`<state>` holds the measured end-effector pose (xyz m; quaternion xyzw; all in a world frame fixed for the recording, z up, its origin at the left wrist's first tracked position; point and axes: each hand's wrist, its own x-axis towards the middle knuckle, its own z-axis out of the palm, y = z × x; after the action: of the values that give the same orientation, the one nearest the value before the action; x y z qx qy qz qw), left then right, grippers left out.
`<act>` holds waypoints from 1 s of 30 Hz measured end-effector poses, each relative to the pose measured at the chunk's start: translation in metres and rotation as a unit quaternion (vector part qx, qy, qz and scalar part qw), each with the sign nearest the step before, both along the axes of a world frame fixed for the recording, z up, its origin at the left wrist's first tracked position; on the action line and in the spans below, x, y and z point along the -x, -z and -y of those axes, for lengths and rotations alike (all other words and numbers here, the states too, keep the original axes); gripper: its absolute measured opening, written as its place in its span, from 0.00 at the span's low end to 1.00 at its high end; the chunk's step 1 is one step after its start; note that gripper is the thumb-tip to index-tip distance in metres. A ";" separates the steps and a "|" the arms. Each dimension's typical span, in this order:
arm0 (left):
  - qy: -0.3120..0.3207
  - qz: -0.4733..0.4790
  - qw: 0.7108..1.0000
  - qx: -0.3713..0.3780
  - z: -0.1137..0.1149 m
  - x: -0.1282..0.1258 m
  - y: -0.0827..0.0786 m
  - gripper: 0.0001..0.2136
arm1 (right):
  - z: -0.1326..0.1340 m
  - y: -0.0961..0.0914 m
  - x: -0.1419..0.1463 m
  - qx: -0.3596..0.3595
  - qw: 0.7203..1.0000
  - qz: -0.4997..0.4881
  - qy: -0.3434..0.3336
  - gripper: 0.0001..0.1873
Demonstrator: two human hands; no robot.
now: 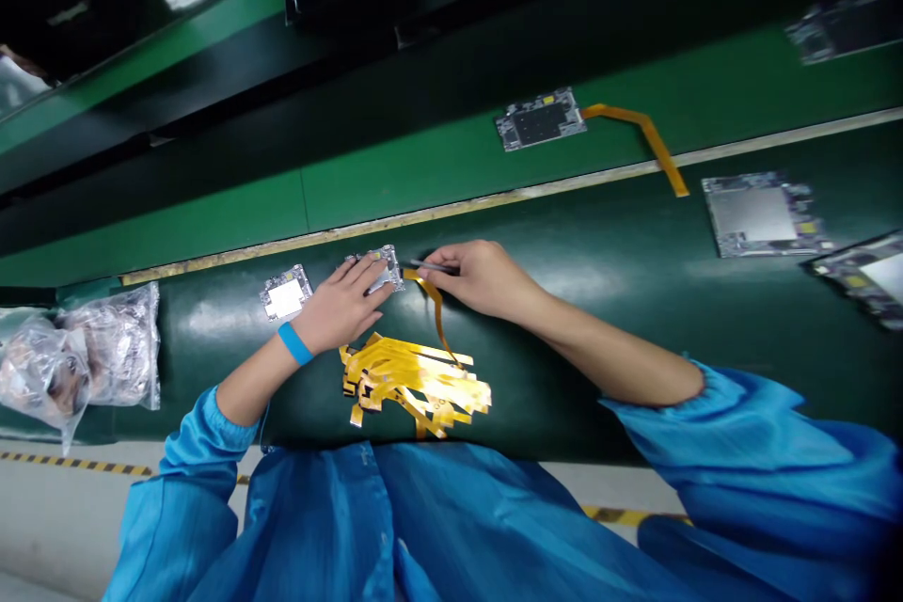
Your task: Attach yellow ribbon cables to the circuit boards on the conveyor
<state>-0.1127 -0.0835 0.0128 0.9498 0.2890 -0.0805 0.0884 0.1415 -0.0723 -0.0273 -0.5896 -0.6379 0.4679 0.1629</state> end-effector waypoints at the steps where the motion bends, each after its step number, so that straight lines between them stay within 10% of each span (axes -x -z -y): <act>1: -0.002 0.001 1.000 0.001 0.000 0.000 0.000 0.21 | 0.000 0.000 0.000 0.002 1.000 0.002 -0.001 0.11; 30: -0.031 0.009 0.999 0.031 0.012 -0.005 0.005 0.24 | -0.030 -0.002 0.001 0.061 0.992 -0.016 -0.109 0.13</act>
<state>-0.1072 -0.0954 0.0079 0.9380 0.3145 -0.0782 0.1230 0.1406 -0.0419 -0.0256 -0.5181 -0.6656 0.5304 0.0846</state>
